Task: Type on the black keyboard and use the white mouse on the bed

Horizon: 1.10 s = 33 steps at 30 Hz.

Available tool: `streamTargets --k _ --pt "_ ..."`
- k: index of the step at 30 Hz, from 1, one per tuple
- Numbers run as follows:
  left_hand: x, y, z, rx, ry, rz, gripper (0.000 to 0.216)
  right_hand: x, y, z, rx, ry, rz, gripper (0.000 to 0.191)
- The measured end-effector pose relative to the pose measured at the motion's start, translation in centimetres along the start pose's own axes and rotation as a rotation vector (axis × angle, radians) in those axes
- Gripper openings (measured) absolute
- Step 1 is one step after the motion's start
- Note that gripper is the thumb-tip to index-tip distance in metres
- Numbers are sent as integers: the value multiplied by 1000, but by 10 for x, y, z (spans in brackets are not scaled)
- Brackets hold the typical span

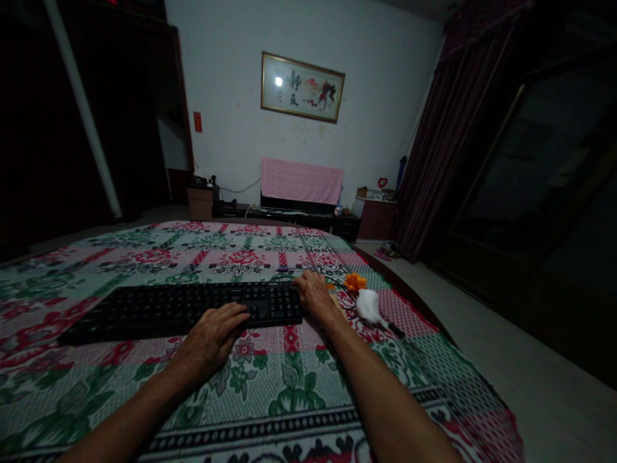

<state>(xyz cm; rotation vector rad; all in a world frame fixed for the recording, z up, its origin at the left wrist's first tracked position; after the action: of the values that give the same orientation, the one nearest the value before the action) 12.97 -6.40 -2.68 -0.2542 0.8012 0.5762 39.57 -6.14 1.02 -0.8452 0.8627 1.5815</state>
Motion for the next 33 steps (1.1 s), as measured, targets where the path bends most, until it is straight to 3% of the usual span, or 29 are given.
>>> streamTargets --k 14,28,33 --pt "1 1 0 -3 9 1 32 -11 0 -6 81 54 94 29" --pt "-2 0 1 -6 33 10 32 -9 0 -9 47 -39 123 23" --pt "-1 -1 1 -5 29 7 31 -10 8 -8 -33 -47 150 28"
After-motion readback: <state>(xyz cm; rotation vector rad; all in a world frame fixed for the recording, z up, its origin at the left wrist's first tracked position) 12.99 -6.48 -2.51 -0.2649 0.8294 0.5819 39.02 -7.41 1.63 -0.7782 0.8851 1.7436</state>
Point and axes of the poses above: each hand's wrist, its own z-axis towards the middle knuckle, its own x-axis out of the palm, y = z × x, the point moved 2 cm from there along z, towards the middle knuckle, and after that the axes turned 6 degrees about z, right-handed, at the moved point
